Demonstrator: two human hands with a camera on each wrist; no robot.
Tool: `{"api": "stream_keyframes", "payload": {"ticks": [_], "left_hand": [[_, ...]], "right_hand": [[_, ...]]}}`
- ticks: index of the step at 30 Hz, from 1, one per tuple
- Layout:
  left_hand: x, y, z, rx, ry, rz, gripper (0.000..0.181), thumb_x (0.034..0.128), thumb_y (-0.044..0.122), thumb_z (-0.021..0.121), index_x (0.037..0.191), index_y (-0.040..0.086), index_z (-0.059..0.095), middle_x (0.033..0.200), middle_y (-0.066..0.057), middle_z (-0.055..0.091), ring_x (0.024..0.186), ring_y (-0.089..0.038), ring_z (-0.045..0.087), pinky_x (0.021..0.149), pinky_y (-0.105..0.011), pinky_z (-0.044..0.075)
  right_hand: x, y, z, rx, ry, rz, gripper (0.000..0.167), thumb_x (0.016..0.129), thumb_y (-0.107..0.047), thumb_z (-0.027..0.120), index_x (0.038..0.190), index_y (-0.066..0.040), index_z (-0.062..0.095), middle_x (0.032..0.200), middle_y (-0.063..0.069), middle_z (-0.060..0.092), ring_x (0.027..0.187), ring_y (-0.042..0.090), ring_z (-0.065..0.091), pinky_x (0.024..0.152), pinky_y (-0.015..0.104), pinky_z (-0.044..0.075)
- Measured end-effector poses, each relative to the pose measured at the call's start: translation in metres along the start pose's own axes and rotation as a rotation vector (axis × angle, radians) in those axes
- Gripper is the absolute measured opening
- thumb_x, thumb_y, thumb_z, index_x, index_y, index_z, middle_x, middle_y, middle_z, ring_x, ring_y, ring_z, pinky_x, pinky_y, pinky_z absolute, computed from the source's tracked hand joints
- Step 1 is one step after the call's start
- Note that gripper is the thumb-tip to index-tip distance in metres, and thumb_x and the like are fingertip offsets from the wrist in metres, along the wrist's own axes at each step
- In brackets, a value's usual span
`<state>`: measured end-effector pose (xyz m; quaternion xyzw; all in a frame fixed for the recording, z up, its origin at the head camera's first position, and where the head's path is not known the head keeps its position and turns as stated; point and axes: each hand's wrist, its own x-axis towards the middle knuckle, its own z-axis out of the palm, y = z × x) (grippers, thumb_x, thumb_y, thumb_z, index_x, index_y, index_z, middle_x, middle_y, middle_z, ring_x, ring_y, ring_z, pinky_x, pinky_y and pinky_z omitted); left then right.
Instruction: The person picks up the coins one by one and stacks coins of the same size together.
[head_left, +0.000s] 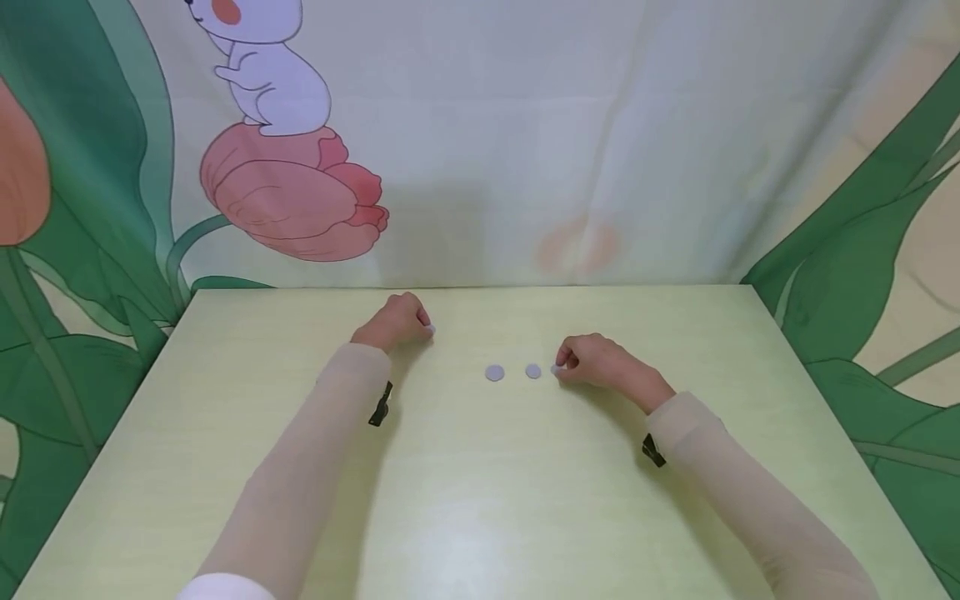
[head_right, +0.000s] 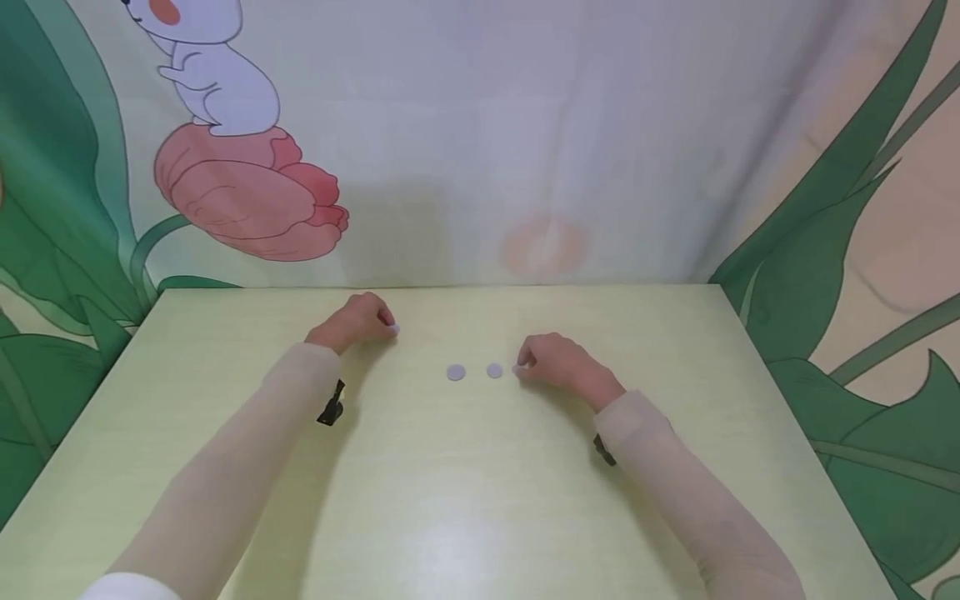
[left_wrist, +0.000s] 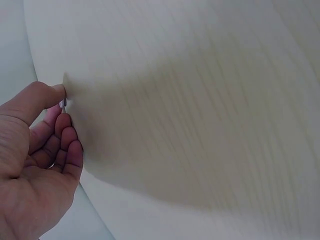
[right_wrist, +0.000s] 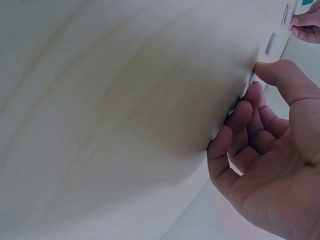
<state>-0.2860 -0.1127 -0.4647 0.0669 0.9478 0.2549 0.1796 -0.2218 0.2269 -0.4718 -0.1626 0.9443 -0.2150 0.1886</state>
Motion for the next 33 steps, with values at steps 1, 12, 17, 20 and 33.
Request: {"api": "stream_keyframes", "payload": {"ticks": [1,12,17,20,33], "left_hand": [[0.000,0.000,0.000,0.000,0.000,-0.005,0.019,0.0960,0.016,0.069,0.108,0.000,0.072,0.111,-0.013,0.065,0.101,-0.026,0.055,0.096,-0.044,0.048],[0.015,0.018,0.014,0.040,-0.012,0.063,0.015,0.0945,0.014,0.070,0.102,0.001,0.071,0.102,-0.009,0.065,0.093,-0.022,0.055,0.086,-0.037,0.048],[0.022,0.047,0.031,0.083,-0.008,0.126,0.015,0.0908,0.011,0.070,0.102,0.000,0.069,0.100,-0.009,0.065,0.089,-0.021,0.056,0.083,-0.034,0.050],[0.023,0.063,0.043,0.121,-0.029,0.179,0.018,0.0880,0.012,0.072,0.101,0.000,0.069,0.098,-0.008,0.066,0.087,-0.020,0.058,0.080,-0.032,0.051],[0.010,0.111,0.052,0.069,0.057,0.385,0.019,0.0823,0.016,0.078,0.096,0.003,0.072,0.084,-0.004,0.064,0.078,-0.017,0.054,0.070,-0.027,0.046]], "right_hand": [[0.000,0.000,0.000,0.001,-0.001,0.001,0.021,0.095,-0.021,0.071,0.108,-0.005,0.065,0.094,0.005,0.062,0.085,0.018,0.053,0.079,0.032,0.047],[-0.002,0.002,-0.002,-0.002,-0.002,-0.002,0.021,0.095,-0.020,0.071,0.108,-0.005,0.066,0.094,0.005,0.063,0.085,0.019,0.053,0.079,0.032,0.047],[0.000,0.003,0.000,0.011,0.010,-0.015,0.020,0.095,-0.020,0.071,0.108,-0.005,0.066,0.094,0.005,0.063,0.084,0.019,0.054,0.079,0.033,0.047],[0.003,0.005,0.004,0.001,0.012,-0.021,0.020,0.094,-0.020,0.072,0.106,-0.005,0.066,0.092,0.004,0.063,0.083,0.018,0.054,0.078,0.032,0.047],[0.007,0.005,-0.001,-0.016,0.027,-0.035,0.019,0.093,-0.020,0.074,0.104,-0.006,0.067,0.088,0.002,0.061,0.080,0.016,0.053,0.075,0.030,0.046]]}}
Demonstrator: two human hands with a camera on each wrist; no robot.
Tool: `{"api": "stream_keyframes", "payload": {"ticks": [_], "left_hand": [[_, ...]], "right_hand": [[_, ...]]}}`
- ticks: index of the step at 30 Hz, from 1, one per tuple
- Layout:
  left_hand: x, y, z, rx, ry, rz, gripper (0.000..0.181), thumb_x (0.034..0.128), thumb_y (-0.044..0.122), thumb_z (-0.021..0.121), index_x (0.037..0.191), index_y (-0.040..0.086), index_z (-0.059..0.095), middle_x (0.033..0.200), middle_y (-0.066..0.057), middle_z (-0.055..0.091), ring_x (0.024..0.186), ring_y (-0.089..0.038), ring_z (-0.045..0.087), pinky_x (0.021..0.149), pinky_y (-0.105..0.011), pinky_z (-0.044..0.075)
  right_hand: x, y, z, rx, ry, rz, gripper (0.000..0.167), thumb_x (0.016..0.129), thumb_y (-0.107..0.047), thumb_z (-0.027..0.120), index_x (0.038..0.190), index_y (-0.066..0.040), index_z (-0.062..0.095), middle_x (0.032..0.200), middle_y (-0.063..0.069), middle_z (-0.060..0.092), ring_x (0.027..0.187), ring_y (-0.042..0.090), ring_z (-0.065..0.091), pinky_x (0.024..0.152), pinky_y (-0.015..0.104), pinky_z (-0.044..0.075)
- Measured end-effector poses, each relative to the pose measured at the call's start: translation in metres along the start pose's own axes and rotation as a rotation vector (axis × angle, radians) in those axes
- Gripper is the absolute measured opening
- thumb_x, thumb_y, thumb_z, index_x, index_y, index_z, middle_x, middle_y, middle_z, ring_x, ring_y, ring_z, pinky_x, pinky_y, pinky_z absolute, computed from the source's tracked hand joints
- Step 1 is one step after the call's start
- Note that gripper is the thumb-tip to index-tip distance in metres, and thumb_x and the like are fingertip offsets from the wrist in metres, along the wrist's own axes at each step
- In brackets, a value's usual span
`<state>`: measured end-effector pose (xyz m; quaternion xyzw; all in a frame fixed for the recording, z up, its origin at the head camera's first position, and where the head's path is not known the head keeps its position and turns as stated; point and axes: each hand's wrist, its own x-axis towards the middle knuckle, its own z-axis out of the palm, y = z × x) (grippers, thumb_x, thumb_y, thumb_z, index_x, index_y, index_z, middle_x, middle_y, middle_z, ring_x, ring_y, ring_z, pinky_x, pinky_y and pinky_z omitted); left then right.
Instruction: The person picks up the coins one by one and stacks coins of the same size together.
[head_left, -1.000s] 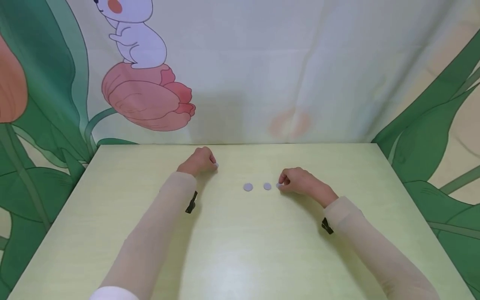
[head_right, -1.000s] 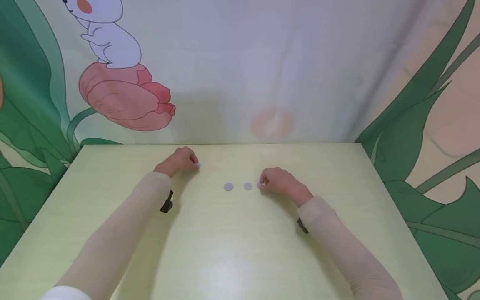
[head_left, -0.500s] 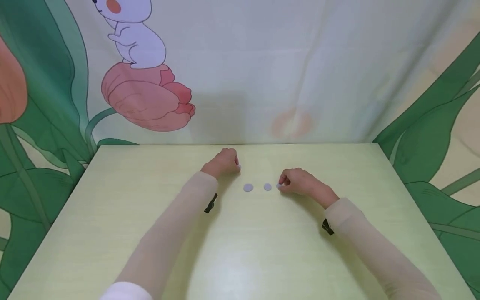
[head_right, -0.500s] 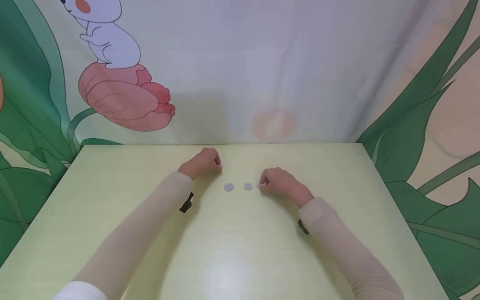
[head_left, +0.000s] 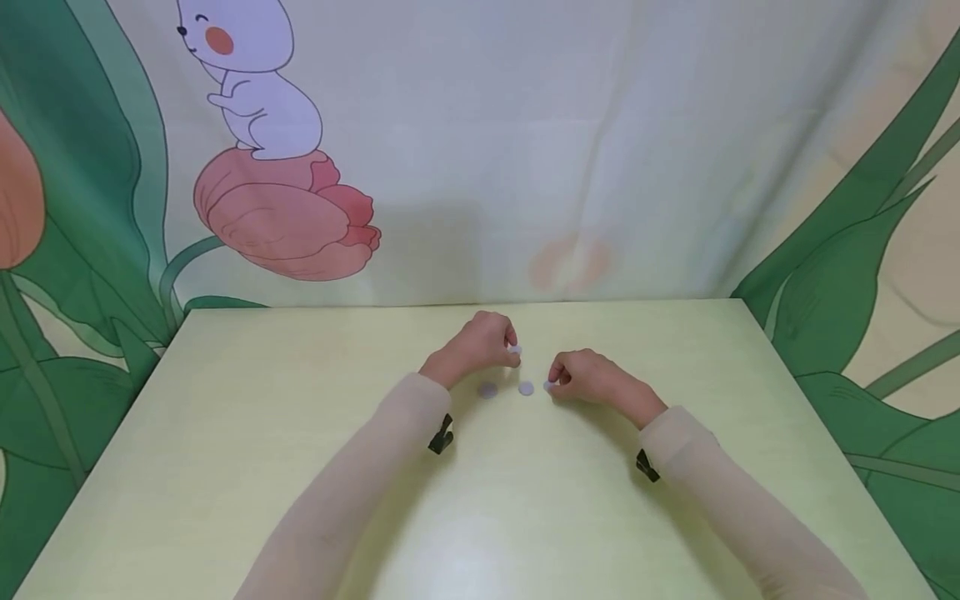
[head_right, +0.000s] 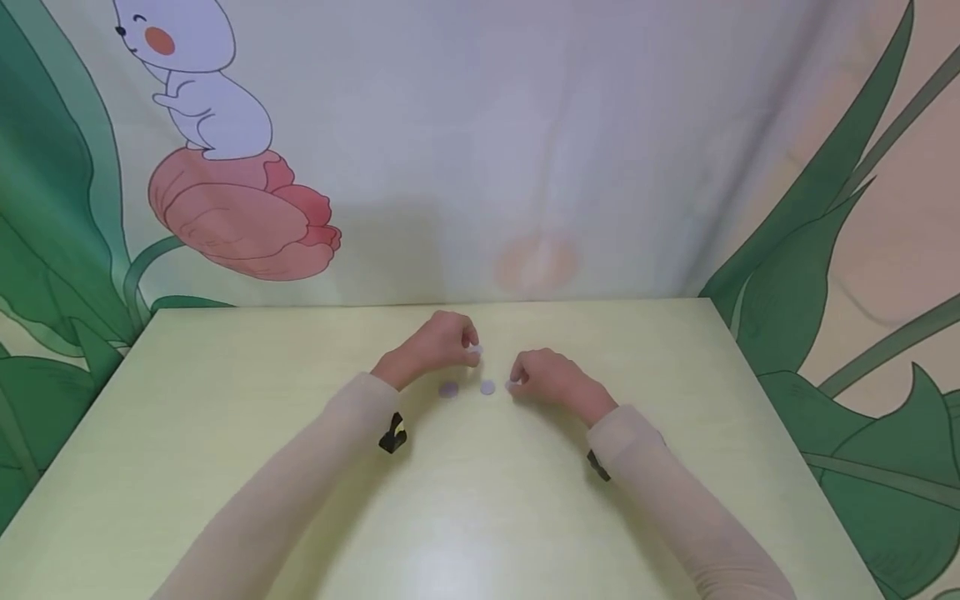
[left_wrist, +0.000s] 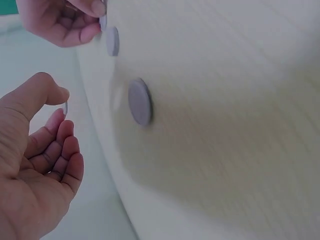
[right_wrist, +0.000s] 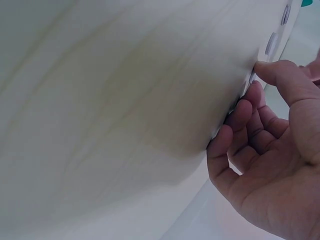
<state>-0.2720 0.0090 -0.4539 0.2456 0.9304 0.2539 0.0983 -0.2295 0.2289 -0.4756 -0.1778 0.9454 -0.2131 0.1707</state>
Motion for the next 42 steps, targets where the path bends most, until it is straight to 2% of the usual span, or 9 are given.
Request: {"api": "stream_keyframes", "payload": {"ticks": [19,27,42], "left_hand": [[-0.008,0.017,0.003,-0.002,-0.012,0.037,0.019,0.0841,0.016,0.078,0.098,0.005,0.070,0.088,-0.003,0.062,0.077,-0.016,0.053,0.067,-0.025,0.045],[-0.010,0.023,0.003,0.002,-0.009,0.052,0.018,0.0848,0.016,0.078,0.096,0.005,0.070,0.088,-0.003,0.062,0.078,-0.016,0.054,0.068,-0.025,0.045],[-0.014,0.025,0.006,-0.023,-0.051,0.027,0.017,0.0864,0.015,0.077,0.098,0.005,0.069,0.087,-0.004,0.061,0.076,-0.016,0.053,0.064,-0.023,0.044]], "right_hand": [[-0.001,0.005,0.004,-0.012,0.008,-0.021,0.020,0.094,-0.022,0.073,0.105,-0.007,0.066,0.089,0.002,0.062,0.079,0.016,0.053,0.075,0.031,0.047],[-0.003,0.002,0.005,-0.033,0.017,-0.035,0.019,0.096,-0.021,0.071,0.106,-0.008,0.061,0.086,0.001,0.059,0.075,0.015,0.051,0.070,0.029,0.044],[-0.008,0.000,0.007,-0.089,0.054,-0.097,0.016,0.098,-0.016,0.066,0.103,-0.011,0.052,0.076,-0.001,0.050,0.067,0.013,0.045,0.062,0.028,0.037]]}}
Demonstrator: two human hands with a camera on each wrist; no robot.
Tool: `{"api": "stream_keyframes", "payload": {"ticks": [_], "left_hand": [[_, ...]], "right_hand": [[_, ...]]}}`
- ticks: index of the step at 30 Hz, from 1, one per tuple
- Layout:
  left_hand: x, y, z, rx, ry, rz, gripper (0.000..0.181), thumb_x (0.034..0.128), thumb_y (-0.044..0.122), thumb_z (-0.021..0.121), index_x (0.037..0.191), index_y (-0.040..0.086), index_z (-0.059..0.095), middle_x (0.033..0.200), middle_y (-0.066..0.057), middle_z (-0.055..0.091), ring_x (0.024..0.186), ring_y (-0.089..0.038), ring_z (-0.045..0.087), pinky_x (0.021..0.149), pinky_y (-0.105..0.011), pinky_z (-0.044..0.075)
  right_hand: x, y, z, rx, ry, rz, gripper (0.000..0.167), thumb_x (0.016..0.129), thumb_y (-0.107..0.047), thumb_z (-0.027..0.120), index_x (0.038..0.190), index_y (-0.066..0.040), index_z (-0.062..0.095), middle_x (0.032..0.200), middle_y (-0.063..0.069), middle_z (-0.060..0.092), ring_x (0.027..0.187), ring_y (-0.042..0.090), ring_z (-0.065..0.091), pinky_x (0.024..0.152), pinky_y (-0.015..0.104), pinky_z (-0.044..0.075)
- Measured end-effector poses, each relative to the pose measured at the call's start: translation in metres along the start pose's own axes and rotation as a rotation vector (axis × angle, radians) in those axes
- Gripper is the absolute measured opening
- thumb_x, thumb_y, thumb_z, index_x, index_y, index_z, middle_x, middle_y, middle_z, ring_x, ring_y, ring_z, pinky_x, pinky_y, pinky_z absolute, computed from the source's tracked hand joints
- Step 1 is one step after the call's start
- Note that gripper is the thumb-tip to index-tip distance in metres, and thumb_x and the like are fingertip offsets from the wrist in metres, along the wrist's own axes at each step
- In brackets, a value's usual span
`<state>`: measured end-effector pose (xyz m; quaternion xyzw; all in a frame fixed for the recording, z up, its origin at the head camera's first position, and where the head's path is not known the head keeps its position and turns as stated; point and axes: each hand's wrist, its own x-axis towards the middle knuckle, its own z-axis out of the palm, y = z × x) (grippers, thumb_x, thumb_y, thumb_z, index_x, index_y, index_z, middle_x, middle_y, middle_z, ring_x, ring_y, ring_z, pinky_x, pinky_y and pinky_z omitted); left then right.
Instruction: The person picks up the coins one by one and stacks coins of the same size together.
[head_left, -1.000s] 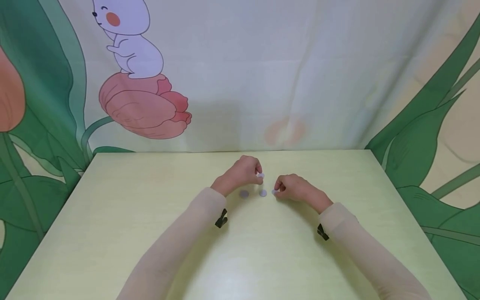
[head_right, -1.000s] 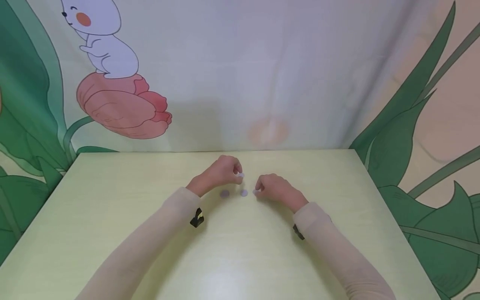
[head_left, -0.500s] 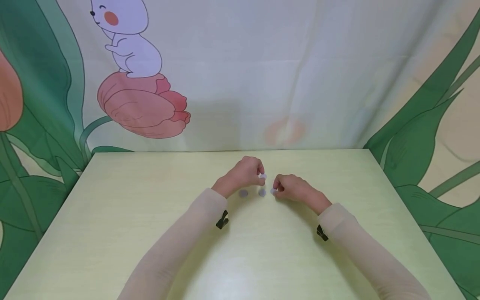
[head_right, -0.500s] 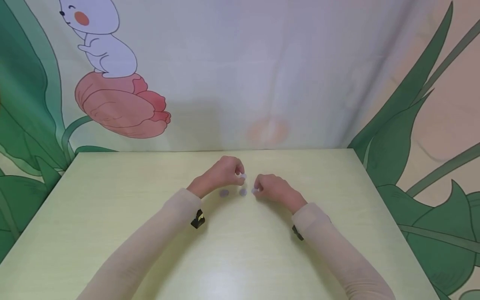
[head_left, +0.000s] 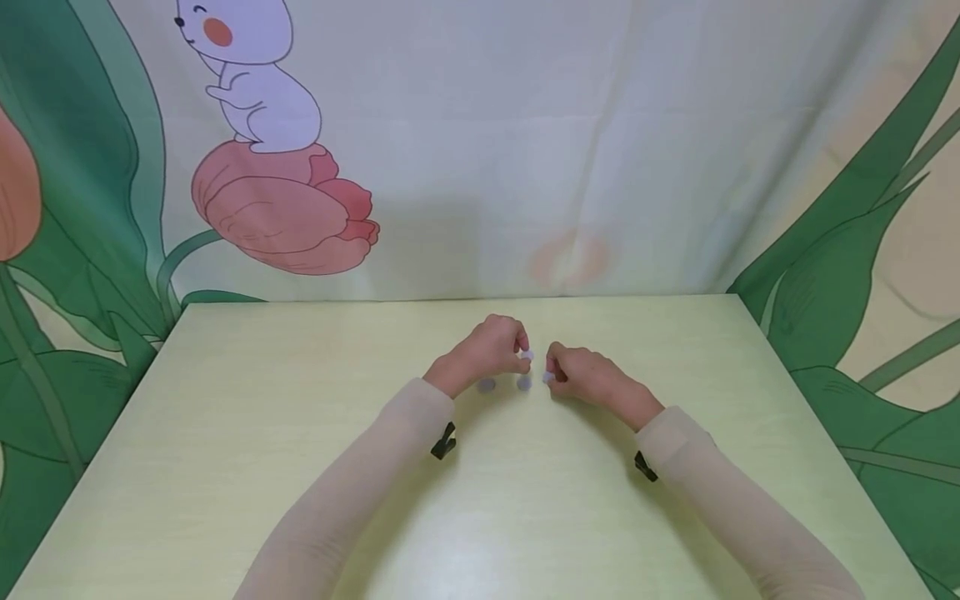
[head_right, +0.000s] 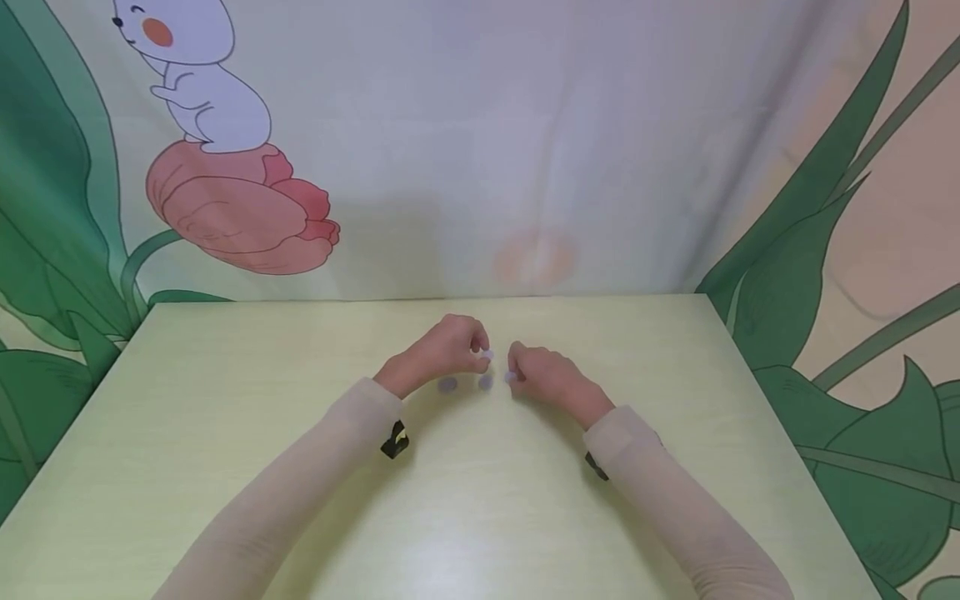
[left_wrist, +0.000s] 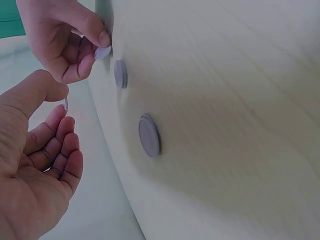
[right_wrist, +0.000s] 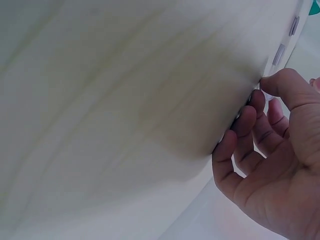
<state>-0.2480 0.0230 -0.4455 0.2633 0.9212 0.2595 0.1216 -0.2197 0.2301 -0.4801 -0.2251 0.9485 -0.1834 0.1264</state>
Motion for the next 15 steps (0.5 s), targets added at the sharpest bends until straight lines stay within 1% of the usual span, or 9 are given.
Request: {"api": "stream_keyframes", "payload": {"ticks": [5,10,15], "left_hand": [[-0.0002,-0.0025,0.0033,-0.008,-0.023,-0.011,0.018,0.0872,0.016,0.078,0.098,0.005,0.069,0.087,-0.005,0.060,0.076,-0.016,0.053,0.064,-0.024,0.044],[0.0006,-0.0043,0.0054,-0.010,-0.026,-0.004,0.018,0.0868,0.016,0.077,0.098,0.004,0.069,0.085,-0.004,0.060,0.075,-0.016,0.052,0.064,-0.024,0.043],[0.0013,-0.0051,0.0071,-0.009,-0.029,0.006,0.018,0.0863,0.015,0.077,0.097,0.004,0.069,0.083,-0.004,0.059,0.073,-0.015,0.052,0.064,-0.024,0.043]], "right_hand": [[0.0012,0.0015,0.0017,0.001,-0.004,0.007,0.017,0.098,-0.017,0.067,0.106,-0.011,0.053,0.078,0.000,0.053,0.068,0.013,0.047,0.063,0.028,0.039],[0.0014,0.0021,0.0028,-0.007,-0.007,0.011,0.018,0.098,-0.018,0.068,0.108,-0.010,0.055,0.080,-0.001,0.056,0.070,0.014,0.050,0.065,0.028,0.042],[0.0006,0.0020,0.0024,-0.012,0.000,0.000,0.019,0.097,-0.018,0.068,0.109,-0.010,0.055,0.078,-0.001,0.055,0.069,0.014,0.050,0.064,0.028,0.042]]}}
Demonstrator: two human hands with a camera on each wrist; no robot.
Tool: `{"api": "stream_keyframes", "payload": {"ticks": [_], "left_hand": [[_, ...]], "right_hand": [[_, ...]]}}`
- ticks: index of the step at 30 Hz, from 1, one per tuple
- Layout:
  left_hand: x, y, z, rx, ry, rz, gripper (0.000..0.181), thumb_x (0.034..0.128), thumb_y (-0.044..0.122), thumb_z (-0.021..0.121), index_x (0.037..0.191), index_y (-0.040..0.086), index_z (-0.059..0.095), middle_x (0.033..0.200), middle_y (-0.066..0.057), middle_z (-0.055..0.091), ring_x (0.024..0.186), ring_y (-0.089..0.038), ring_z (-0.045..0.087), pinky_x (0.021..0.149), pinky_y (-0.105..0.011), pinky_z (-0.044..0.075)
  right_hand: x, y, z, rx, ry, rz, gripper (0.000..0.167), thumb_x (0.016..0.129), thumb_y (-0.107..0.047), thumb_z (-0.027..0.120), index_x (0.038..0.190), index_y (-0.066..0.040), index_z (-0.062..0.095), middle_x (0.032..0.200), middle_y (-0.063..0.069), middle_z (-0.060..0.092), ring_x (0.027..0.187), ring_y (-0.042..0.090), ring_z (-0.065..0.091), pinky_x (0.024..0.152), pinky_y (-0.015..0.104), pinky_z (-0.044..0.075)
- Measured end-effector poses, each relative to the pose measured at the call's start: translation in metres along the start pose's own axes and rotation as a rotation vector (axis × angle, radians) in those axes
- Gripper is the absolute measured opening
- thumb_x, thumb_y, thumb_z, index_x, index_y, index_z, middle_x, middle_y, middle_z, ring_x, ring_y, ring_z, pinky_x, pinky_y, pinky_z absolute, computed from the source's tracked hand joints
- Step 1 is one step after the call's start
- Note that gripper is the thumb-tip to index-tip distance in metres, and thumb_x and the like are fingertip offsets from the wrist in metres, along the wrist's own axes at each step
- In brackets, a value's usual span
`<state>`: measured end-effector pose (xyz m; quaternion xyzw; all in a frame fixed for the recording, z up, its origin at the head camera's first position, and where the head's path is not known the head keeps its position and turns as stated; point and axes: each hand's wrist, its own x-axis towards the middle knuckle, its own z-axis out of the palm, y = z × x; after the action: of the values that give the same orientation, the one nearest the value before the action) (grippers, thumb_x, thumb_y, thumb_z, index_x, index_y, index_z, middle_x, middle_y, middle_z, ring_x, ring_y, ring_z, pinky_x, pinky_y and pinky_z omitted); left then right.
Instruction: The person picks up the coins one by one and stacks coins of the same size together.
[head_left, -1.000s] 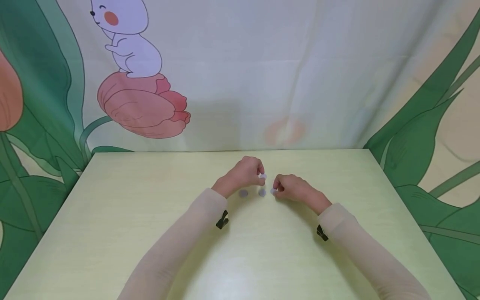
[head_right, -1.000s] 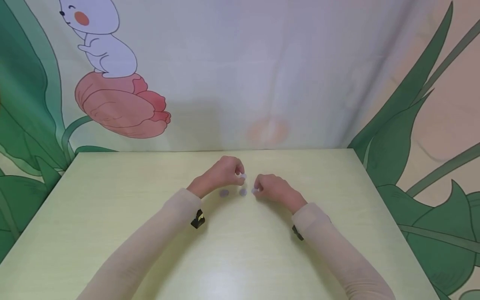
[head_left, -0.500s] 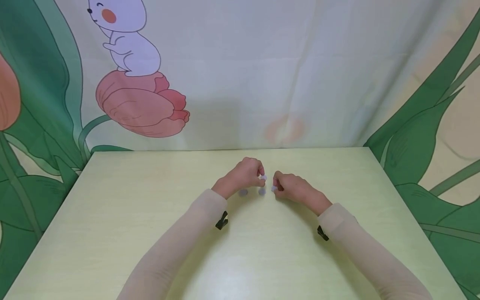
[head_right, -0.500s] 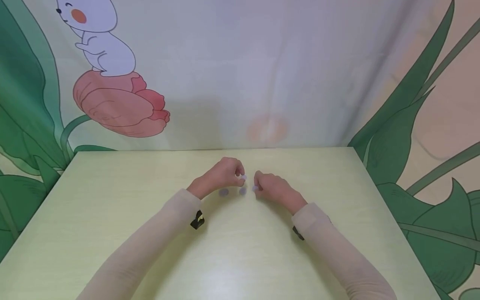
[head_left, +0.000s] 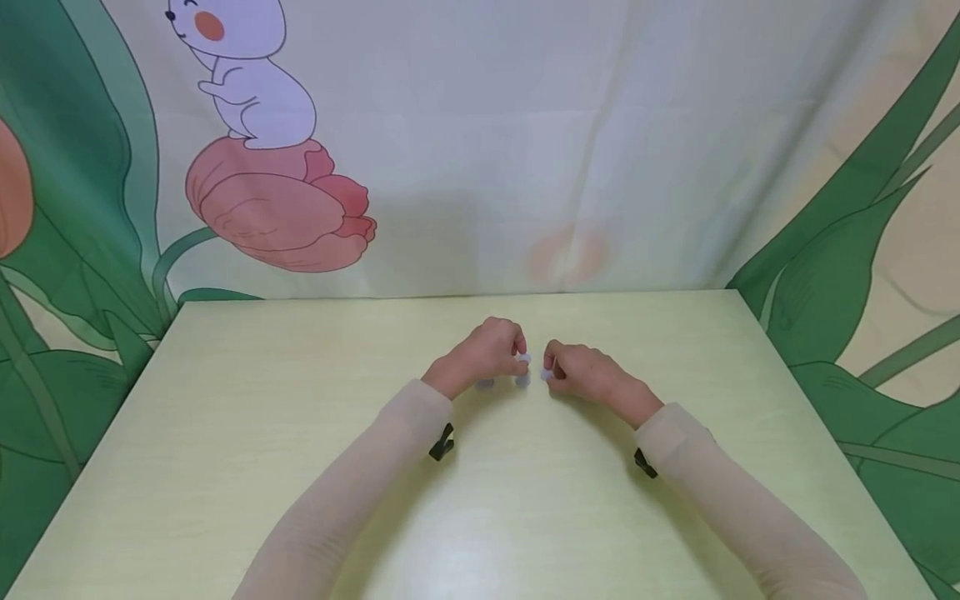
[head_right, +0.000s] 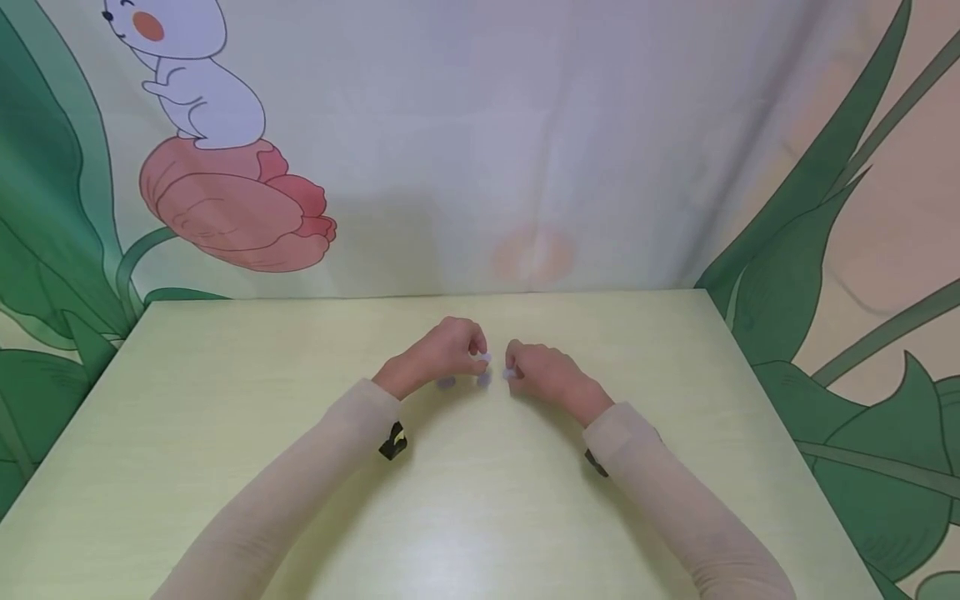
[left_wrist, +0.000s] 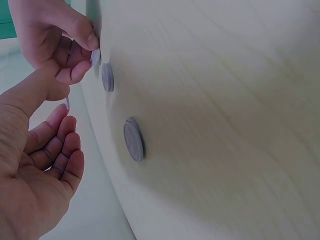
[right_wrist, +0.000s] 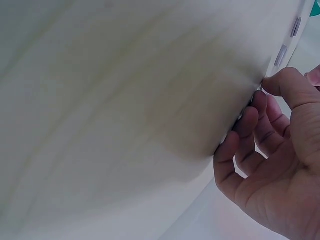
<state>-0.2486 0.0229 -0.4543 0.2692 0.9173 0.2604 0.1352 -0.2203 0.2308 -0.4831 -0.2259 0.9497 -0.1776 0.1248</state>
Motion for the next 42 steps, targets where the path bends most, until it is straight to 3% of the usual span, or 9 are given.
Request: {"api": "stream_keyframes", "payload": {"ticks": [20,32,38,42], "left_hand": [[0.002,0.000,0.006,-0.007,-0.019,0.010,0.018,0.0867,0.016,0.078,0.098,0.004,0.069,0.082,-0.003,0.059,0.072,-0.015,0.052,0.063,-0.023,0.043],[0.003,0.009,0.013,-0.046,-0.041,-0.009,0.020,0.0886,0.017,0.077,0.100,0.003,0.068,0.085,-0.005,0.060,0.069,-0.015,0.052,0.059,-0.022,0.042],[0.006,0.011,0.019,-0.024,-0.046,-0.042,0.020,0.0889,0.018,0.078,0.100,0.004,0.068,0.083,-0.004,0.060,0.070,-0.014,0.052,0.060,-0.022,0.042],[0.009,0.011,0.022,-0.011,-0.047,-0.030,0.020,0.0888,0.018,0.079,0.099,0.004,0.070,0.080,-0.003,0.061,0.071,-0.014,0.053,0.061,-0.022,0.043]], "right_hand": [[0.002,0.000,0.001,-0.027,0.006,-0.008,0.020,0.096,-0.016,0.068,0.112,-0.010,0.058,0.077,-0.001,0.055,0.069,0.013,0.049,0.063,0.027,0.041],[0.000,0.001,0.001,0.051,0.007,0.007,0.027,0.094,-0.014,0.069,0.117,-0.007,0.057,0.081,0.001,0.057,0.069,0.014,0.050,0.064,0.027,0.042],[-0.001,0.003,0.001,0.061,0.007,0.006,0.023,0.095,-0.015,0.069,0.114,-0.006,0.060,0.083,0.001,0.058,0.072,0.015,0.051,0.068,0.028,0.044],[-0.001,0.005,0.001,0.069,0.013,0.007,0.020,0.095,-0.015,0.069,0.111,-0.007,0.060,0.082,0.001,0.058,0.073,0.015,0.052,0.069,0.029,0.045]]}}
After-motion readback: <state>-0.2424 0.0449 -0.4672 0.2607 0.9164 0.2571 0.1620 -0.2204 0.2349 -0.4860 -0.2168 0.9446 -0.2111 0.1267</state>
